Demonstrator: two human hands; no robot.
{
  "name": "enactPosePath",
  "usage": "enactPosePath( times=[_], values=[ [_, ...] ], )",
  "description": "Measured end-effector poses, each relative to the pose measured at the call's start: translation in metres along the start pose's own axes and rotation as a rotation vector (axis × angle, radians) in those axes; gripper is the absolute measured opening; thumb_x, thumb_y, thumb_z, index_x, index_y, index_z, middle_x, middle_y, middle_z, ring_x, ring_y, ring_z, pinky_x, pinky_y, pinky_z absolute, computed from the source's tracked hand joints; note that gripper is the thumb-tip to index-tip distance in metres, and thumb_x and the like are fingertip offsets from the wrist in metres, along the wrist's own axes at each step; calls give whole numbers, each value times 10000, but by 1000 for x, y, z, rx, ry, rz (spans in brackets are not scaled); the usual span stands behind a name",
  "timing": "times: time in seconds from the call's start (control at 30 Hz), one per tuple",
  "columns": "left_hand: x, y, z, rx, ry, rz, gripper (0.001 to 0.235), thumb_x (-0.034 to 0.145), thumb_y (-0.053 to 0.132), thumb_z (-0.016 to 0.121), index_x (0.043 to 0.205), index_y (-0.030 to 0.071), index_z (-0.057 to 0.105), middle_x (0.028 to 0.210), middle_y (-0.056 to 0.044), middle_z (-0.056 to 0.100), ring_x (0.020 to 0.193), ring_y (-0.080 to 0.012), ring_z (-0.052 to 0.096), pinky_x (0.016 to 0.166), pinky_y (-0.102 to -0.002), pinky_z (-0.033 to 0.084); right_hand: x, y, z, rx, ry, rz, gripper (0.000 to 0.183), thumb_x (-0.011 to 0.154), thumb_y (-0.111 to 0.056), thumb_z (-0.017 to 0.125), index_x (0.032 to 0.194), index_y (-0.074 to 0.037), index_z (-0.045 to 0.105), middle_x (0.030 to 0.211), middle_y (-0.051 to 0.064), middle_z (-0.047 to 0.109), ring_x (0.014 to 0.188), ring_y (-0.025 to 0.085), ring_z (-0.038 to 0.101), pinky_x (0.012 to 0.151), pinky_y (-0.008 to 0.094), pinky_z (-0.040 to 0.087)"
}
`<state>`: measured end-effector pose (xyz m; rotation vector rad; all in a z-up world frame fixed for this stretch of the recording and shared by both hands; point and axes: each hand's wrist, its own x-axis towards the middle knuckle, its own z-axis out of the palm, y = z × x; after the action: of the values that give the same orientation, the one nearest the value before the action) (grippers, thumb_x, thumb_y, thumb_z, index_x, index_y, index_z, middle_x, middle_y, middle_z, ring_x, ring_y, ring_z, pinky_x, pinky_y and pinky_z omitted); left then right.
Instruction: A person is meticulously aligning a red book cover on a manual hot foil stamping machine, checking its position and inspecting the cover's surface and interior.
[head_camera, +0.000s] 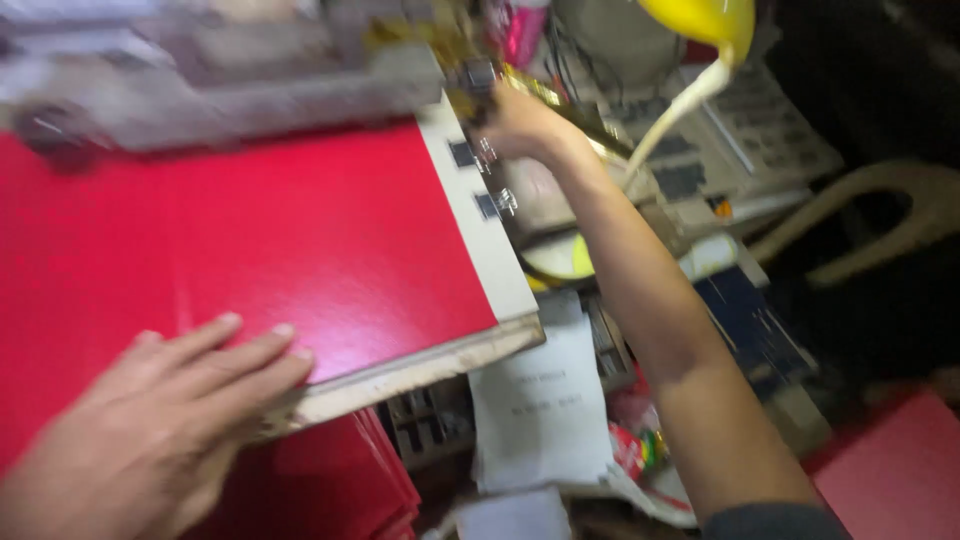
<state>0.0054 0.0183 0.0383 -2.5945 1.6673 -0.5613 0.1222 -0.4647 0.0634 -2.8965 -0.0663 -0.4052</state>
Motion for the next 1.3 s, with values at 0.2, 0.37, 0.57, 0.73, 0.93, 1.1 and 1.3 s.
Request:
enactPosePath(
  times=[0.2, 0.37, 0.57, 0.73, 0.93, 1.1, 1.3],
  values=[
    [9, -7, 9, -238, -69, -44, 571, 890, 353, 636, 1457, 413, 592, 1517, 116, 573, 1392, -283, 471, 1001, -651, 405, 6, -10, -35, 1090, -41, 149, 557, 810, 26, 583, 1359, -52, 630, 1001, 50, 755, 827, 86, 690, 694, 224, 547],
    [29, -6, -8, -313, -705, -187, 694, 1016, 676, 532, 1615, 578, 196, 1715, 254, 126, 1584, -231, 24, 1217, -635, 104, 41, -8, -7, 1080, -270, 259, 575, 874, -12, 683, 1443, -60, 621, 874, 141, 762, 519, 122, 582, 439, 260, 454],
    [58, 3, -43, -311, -930, -315, 549, 1012, 732, 299, 1548, 630, 241, 1694, 362, 88, 1603, -145, -12, 1283, -626, 77, 68, -23, -13, 741, -330, 437, 1076, 645, -454, 713, 1557, -44, 315, 1589, 209, 425, 1301, 329, 600, 931, 396, 593],
    [109, 22, -70, -422, -874, -213, 706, 1020, 613, 482, 1631, 516, 143, 1738, 210, 39, 1598, -273, -100, 1193, -798, -33, 75, -6, 7, 880, -324, 400, 859, 657, -187, 698, 1448, 8, 426, 1378, 194, 586, 1016, 256, 689, 704, 322, 580],
    [155, 74, -59, -394, -563, -126, 730, 1010, 384, 531, 1645, 349, 172, 1719, -89, 25, 1479, -606, -51, 1026, -948, 45, 75, -4, 11, 982, -350, 60, 490, 723, -153, 707, 1189, -3, 722, 891, 83, 714, 660, 121, 613, 508, 244, 452],
    [154, 81, -34, -344, -296, -102, 665, 992, 302, 621, 1570, 282, 291, 1593, -223, 212, 1351, -750, 115, 926, -987, 159, 81, 10, 14, 697, -260, -777, 325, 895, -82, 681, 1215, -36, 709, 1254, 88, 736, 1082, 178, 698, 953, 305, 547],
    [161, 92, -50, -331, -340, -146, 844, 879, 328, 790, 1568, 238, 310, 1491, -255, 278, 1334, -766, 161, 956, -955, 218, 60, -31, -7, 785, -334, 372, 893, 699, -407, 730, 1447, 12, 479, 1377, 156, 648, 1078, 242, 676, 807, 303, 561]
  ],
)
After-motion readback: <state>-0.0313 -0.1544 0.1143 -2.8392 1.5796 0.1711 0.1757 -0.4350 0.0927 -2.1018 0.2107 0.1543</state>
